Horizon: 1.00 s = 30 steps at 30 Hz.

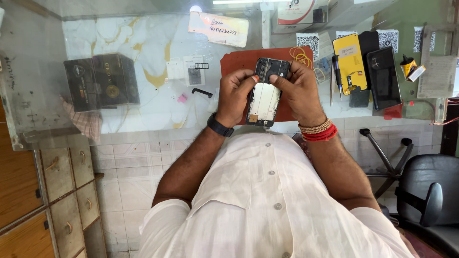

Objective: The person disassembles a smartphone, removes the battery, and reassembles the device. They then use a rubber band to secure the back cover of a different cracked smartphone. The person handles multiple phone components and tools on a glass workbench.

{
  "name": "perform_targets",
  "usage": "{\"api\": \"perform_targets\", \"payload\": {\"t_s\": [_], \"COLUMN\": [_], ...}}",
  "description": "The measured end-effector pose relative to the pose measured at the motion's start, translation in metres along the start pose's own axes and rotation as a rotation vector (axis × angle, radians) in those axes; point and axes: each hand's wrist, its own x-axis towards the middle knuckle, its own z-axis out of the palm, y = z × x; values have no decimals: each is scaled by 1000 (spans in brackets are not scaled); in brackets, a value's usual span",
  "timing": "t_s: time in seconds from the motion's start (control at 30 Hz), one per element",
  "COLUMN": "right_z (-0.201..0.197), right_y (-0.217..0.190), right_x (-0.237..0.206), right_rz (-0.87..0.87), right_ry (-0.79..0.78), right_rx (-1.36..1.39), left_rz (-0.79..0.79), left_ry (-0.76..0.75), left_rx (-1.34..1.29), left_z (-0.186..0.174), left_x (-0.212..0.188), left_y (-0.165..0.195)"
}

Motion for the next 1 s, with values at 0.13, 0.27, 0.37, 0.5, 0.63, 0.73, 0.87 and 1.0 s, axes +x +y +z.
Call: {"api": "perform_targets", "payload": {"t_s": [0.13,0.27,0.37,0.5,0.63,0.73,0.87,1.0], "right_z": [1,6,11,13,10,10,5,-13], "right_y": [-2,-7,-5,2,13,20,21,15], "right_x": [5,10,11,14,14,15,12,3], "right_rz": [3,-34,-59,-71,-90,-130,-79,-77], "right_ry": [-16,-3,12,62,50,24,-15,74], "right_rx": [22,-78,-132,-156,-177,-152,-24,-171], "left_rz": [36,108,178,189,164,132,126,107], "left_ry": [40,45,35,13,-22,-48,-60,9], "left_rx": [97,297,381,442,349,335,310,228], "left_z": [-1,-1,1,3,1,-1,-3,-9], "left_x": [7,11,13,13,11,11,12,15], "left_y": [-1,-1,-1,-1,0,1,2,0]}}
